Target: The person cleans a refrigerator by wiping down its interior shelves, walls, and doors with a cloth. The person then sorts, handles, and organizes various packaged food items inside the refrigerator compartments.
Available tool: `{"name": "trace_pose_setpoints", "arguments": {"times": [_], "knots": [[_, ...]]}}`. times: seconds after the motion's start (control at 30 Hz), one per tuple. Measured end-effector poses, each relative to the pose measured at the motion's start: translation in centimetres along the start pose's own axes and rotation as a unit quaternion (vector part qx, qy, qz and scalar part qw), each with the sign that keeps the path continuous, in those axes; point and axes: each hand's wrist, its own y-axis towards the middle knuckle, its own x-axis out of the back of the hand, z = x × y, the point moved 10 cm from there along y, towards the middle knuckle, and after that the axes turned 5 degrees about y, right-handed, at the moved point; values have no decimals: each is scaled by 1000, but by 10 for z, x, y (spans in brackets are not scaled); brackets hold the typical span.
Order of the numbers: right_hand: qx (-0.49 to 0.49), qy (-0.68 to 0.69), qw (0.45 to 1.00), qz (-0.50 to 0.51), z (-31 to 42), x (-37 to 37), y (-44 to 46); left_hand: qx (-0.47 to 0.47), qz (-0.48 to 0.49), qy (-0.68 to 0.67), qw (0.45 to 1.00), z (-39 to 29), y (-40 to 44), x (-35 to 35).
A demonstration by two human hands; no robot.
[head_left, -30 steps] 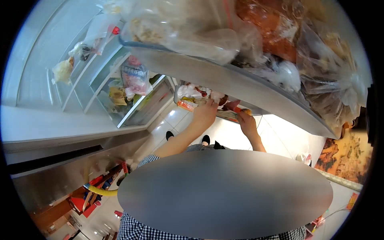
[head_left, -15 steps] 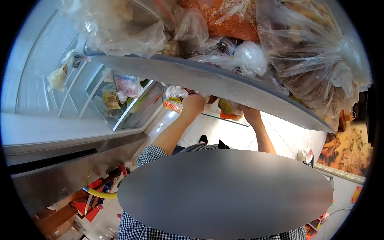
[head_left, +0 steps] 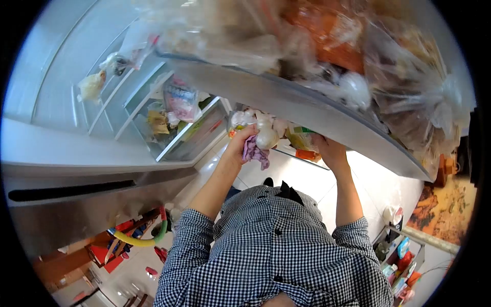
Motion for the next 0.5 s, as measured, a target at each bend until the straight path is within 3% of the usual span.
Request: {"name": "trace_pose_setpoints", "arguments": {"times": [0.13,0.2,0.27,0.37,0.4,0.5], "knots": [[33,-19,996,79,72,-21,5,-23,76,-115,990,-26,-34,8],[43,-1,992,117,102,-39,6,-115,15,-82,990,-57,-66,17],[114,47,985,118,132,-60,10,-208,36,-73,975,-94,-100,4],[195,104,968,123,196,-82,14,-259,-101,21,960,-132,-142,35],[192,116,965,137,220,-87,17,-255,-89,14,963,-144,-155,43],[194,159,955,160,286,-110,34,-354,-215,-10,910,-197,-208,80]]}}
